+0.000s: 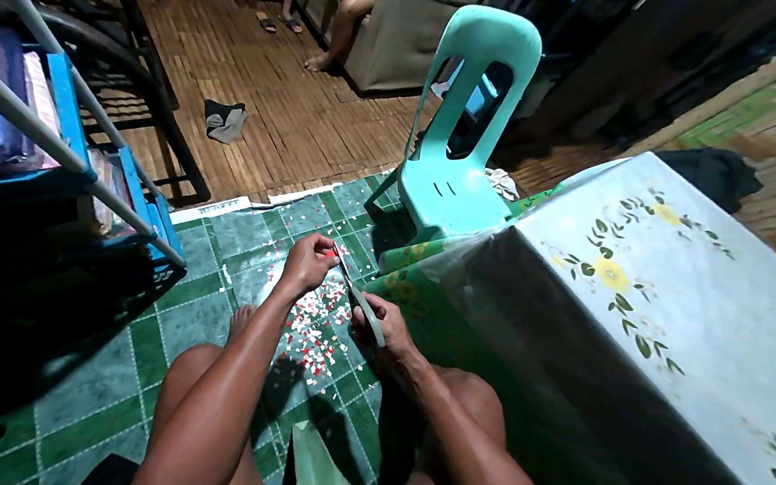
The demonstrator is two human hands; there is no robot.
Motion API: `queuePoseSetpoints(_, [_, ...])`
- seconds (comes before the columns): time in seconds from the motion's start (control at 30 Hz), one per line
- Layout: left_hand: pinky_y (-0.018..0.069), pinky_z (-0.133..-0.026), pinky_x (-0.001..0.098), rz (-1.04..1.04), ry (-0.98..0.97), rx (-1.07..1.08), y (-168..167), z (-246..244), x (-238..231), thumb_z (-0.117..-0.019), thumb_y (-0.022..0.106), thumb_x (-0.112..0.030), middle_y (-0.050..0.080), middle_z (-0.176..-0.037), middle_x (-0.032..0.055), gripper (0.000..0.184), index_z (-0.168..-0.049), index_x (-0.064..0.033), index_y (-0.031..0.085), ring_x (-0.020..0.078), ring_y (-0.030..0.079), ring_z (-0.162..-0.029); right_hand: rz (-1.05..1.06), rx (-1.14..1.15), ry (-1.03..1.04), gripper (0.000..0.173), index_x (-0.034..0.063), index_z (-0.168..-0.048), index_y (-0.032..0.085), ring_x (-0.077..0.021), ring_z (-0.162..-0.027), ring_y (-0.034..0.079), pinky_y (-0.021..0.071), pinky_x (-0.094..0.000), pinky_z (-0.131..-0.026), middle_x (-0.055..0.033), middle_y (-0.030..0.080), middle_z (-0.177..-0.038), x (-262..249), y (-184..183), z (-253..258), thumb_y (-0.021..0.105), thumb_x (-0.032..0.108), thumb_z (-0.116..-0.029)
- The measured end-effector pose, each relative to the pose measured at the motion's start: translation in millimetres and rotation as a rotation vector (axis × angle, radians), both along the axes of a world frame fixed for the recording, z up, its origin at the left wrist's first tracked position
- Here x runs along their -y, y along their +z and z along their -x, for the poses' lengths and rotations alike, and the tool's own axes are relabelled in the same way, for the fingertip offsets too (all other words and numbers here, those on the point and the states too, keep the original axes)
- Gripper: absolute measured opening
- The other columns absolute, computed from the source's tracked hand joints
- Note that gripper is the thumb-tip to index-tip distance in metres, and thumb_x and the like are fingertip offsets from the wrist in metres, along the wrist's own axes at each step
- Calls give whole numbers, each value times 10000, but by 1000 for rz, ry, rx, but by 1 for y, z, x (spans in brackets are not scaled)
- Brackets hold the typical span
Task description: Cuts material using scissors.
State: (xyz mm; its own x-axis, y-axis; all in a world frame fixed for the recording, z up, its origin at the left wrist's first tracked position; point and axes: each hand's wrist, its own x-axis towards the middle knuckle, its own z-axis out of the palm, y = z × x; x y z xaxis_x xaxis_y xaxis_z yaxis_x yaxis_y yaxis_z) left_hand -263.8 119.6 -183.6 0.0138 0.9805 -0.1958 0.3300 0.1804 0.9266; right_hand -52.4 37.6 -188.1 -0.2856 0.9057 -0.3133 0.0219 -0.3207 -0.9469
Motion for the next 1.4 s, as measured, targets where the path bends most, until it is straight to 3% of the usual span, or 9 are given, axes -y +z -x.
queuePoseSetpoints(0.17, [599, -775, 450, -8, 9, 35, -1, 1, 0, -891, 803, -145, 721, -1065, 96, 395, -1231, -82, 614, 219, 707, -855, -5, 22, -15, 422, -6, -1311, 629, -169, -567, 634, 562, -314, -508, -111, 681, -769, -2, 0, -1, 679, 248, -977])
queuePoseSetpoints(0.27, [609, -787, 443, 49, -10, 83, 3, 4, 0, -949, 746, -189, 721, -1050, 114, 359, -1257, -66, 608, 224, 717, -843, -21, 21, -34, 416, -8, -1319, 623, -169, -563, 634, 563, -314, -498, -111, 681, -770, -2, 0, -1, 672, 233, -984])
queuePoseSetpoints(0.37, [597, -767, 407, 145, -51, 89, 5, 7, -2, -1016, 658, -224, 727, -968, 111, 233, -1153, -37, 683, 208, 709, -797, -23, 21, -62, 417, -22, -1319, 620, -161, -564, 634, 565, -308, -498, -109, 688, -791, -4, 3, -2, 679, 213, -980])
queuePoseSetpoints(0.47, [564, -707, 328, 201, -88, 61, 5, 9, -2, -1039, 619, -230, 714, -870, 67, 223, -1041, -29, 716, 139, 667, -725, -38, 35, -60, 416, -22, -1313, 618, -156, -563, 630, 559, -304, -499, -101, 679, -772, -4, 5, -3, 669, 225, -983])
queuePoseSetpoints(0.7, [480, -609, 271, 236, -54, 107, 18, 9, 4, -1030, 628, -202, 664, -771, 34, 195, -982, -33, 714, 99, 572, -628, -35, 40, -56, 406, -23, -1321, 619, -158, -563, 637, 560, -303, -494, -108, 689, -777, -4, 6, -2, 669, 194, -981])
queuePoseSetpoints(0.87, [509, -633, 293, 242, -48, 121, -1, 9, -5, -1019, 643, -229, 686, -805, 39, 206, -999, -40, 723, 109, 602, -654, -33, 68, -54, 400, -20, -1314, 630, -157, -555, 635, 562, -308, -493, -102, 691, -767, -3, 4, -2, 669, 205, -986])
queuePoseSetpoints(0.97, [493, -638, 302, 260, -34, 108, 11, 8, 0, -1020, 641, -220, 668, -808, 38, 196, -991, -41, 716, 116, 580, -659, -15, 61, -60, 406, -17, -1321, 627, -162, -557, 640, 566, -310, -496, -110, 691, -770, -2, 5, -1, 671, 207, -985])
queuePoseSetpoints(1.2, [487, -587, 293, 268, -24, 71, -3, 9, -6, -1012, 642, -237, 680, -813, 31, 193, -998, -62, 721, 105, 569, -614, 43, 76, -87, 389, -8, -1312, 638, -182, -560, 644, 572, -332, -494, -125, 685, -769, -1, 4, 0, 682, 191, -981])
queuePoseSetpoints(1.4, [464, -568, 293, 265, 11, 69, -6, 7, -7, -1001, 644, -238, 669, -799, 30, 189, -985, -68, 725, 104, 540, -591, 105, -48, -103, 377, -29, -1275, 611, -195, -563, 641, 573, -344, -488, -144, 675, -786, 1, -2, 2, 652, 223, -998])
